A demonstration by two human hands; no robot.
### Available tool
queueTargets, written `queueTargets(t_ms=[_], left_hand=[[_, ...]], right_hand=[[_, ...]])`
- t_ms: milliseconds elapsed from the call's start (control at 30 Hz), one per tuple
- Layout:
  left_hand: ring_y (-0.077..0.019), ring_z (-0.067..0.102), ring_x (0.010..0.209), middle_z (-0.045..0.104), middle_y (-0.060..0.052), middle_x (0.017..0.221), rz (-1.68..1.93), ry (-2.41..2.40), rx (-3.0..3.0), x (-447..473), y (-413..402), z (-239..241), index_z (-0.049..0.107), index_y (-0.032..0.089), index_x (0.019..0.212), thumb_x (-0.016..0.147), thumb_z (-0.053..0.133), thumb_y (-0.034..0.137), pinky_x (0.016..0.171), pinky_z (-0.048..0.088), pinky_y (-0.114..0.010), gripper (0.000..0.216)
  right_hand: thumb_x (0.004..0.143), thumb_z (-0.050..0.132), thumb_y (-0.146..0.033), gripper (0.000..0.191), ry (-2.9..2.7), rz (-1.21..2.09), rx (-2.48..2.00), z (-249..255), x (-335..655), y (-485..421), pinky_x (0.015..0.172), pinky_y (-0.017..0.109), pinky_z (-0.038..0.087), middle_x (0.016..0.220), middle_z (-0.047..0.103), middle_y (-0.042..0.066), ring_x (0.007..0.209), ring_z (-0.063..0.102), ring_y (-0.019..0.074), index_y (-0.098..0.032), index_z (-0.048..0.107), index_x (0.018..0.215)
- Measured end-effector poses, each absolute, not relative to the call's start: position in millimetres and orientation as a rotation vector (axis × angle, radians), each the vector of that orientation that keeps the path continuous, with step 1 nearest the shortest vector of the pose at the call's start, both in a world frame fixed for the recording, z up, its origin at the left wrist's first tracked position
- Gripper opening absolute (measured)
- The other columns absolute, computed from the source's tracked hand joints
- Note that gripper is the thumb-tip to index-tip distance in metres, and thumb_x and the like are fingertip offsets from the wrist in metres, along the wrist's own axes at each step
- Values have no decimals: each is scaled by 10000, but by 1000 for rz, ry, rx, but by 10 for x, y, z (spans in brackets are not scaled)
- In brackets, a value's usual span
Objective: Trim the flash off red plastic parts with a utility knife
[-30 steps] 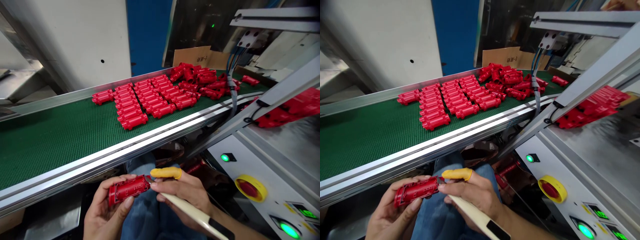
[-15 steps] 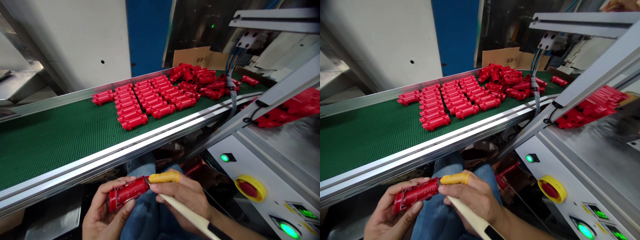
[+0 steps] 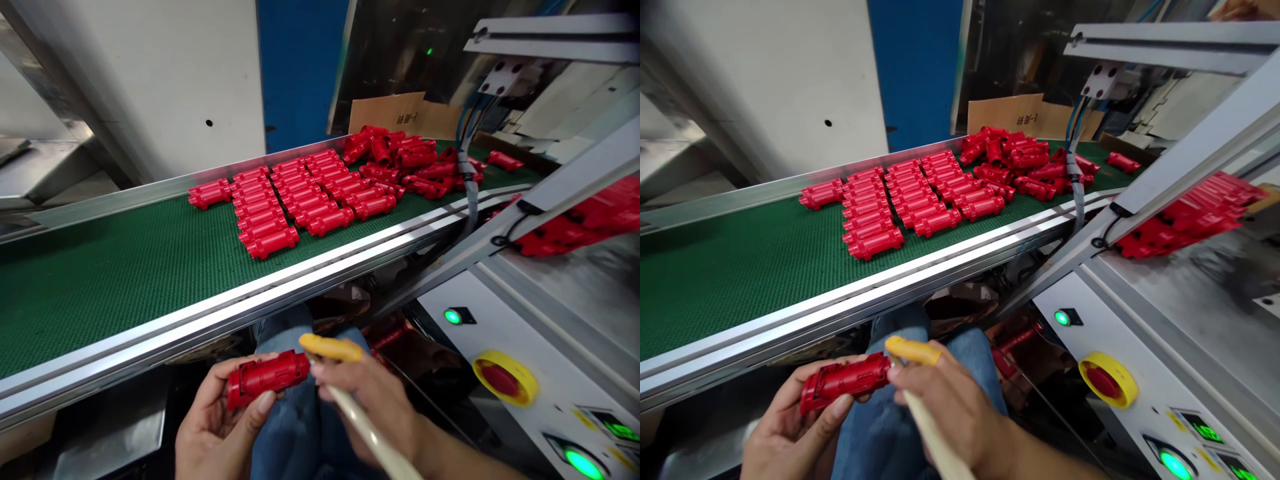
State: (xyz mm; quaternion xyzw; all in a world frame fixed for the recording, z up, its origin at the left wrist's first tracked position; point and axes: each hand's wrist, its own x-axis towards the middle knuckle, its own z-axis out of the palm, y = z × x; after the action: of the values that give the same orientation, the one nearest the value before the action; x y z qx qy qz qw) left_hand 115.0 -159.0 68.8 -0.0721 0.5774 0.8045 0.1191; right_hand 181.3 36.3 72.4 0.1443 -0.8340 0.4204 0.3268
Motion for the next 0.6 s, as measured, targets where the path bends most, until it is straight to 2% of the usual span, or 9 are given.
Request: queueTargets(t_ms=[100, 167, 300, 467, 600], left_hand=[[-191, 839, 892, 891, -33, 1038, 2382, 1649, -253, 1184, -1535, 773, 826, 244, 990, 647, 1061, 373, 850, 666, -193, 436], [-195, 832, 916, 887, -34, 1046, 2365, 1625, -239, 1200, -1513, 799, 830, 257, 1001, 674, 1046, 386, 861, 661, -198, 413], [-212, 816, 957, 873, -61, 1081, 2319, 1576, -162, 1203, -1506, 774, 846, 250, 1026, 743, 999, 439, 883, 654, -215, 373], [-185, 817, 951, 860, -19, 1023, 2288, 1662, -181, 1227, -1518, 744, 858, 270, 1013, 700, 1026, 434, 873, 632, -154, 392], [-179, 808, 1010, 836, -16, 1094, 2332, 1832, -109, 1253, -1535, 739, 856, 288, 1006, 743, 998, 404, 928, 615, -142, 320]], right_hand=[[1114, 632, -201, 175, -1882, 1523, -2, 737, 1790, 395, 737, 248, 681, 947, 804, 38, 780, 781, 159, -276, 715, 1249], [1111, 679, -265, 143, -1825, 1642, -71, 768, 1784, 434, 716, 244, 670, 990, 823, 47, 760, 777, 147, -282, 746, 1236], [1065, 764, -325, 155, -2101, 1469, 163, 867, 1791, 474, 989, 364, 667, 1135, 852, 89, 1141, 798, 244, -288, 820, 1205], [1088, 700, -239, 182, -2164, 1354, 382, 940, 1746, 461, 944, 388, 648, 1116, 838, 83, 1014, 784, 224, -237, 783, 1250], [1035, 693, -103, 319, -2166, 1226, 423, 880, 1740, 465, 905, 409, 665, 1166, 811, 121, 1003, 749, 239, -215, 760, 1326]])
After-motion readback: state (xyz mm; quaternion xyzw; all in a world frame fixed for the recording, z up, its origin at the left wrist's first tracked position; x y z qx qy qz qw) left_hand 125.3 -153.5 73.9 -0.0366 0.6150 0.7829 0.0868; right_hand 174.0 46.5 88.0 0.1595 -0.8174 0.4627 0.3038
